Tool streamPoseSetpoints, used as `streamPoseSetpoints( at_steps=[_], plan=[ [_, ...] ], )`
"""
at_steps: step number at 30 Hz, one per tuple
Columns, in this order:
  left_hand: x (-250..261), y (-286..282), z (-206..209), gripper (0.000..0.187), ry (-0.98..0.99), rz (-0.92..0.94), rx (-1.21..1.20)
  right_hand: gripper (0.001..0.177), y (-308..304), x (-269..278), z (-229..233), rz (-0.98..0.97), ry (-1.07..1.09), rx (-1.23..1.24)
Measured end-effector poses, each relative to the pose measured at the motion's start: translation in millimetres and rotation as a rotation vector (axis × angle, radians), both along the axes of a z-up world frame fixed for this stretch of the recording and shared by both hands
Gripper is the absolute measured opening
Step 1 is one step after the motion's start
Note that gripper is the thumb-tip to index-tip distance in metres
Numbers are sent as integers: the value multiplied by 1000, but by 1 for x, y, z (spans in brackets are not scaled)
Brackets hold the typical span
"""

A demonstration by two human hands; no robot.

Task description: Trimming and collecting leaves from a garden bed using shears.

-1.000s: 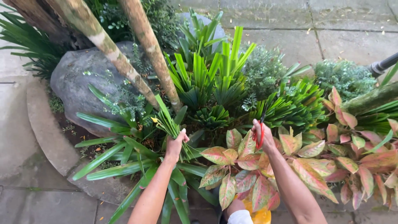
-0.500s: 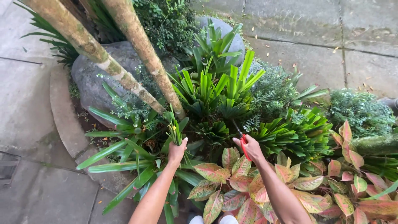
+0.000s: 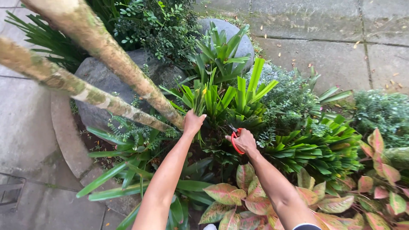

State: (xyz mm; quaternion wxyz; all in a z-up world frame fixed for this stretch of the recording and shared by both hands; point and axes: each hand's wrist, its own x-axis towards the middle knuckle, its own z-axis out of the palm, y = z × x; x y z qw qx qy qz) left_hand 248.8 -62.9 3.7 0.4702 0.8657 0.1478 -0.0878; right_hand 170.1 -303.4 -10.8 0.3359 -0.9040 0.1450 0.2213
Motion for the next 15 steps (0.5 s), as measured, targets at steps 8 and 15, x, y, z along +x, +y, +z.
streamPoseSetpoints(
  at_steps=[8, 15],
  plan=[
    [114, -15, -76, 126, -221, -275, 228, 102, 40, 85, -103, 139, -110, -118],
    [143, -32, -67, 110, -32, -386, 73, 106, 57, 124, -147, 135, -140, -98]
  ],
)
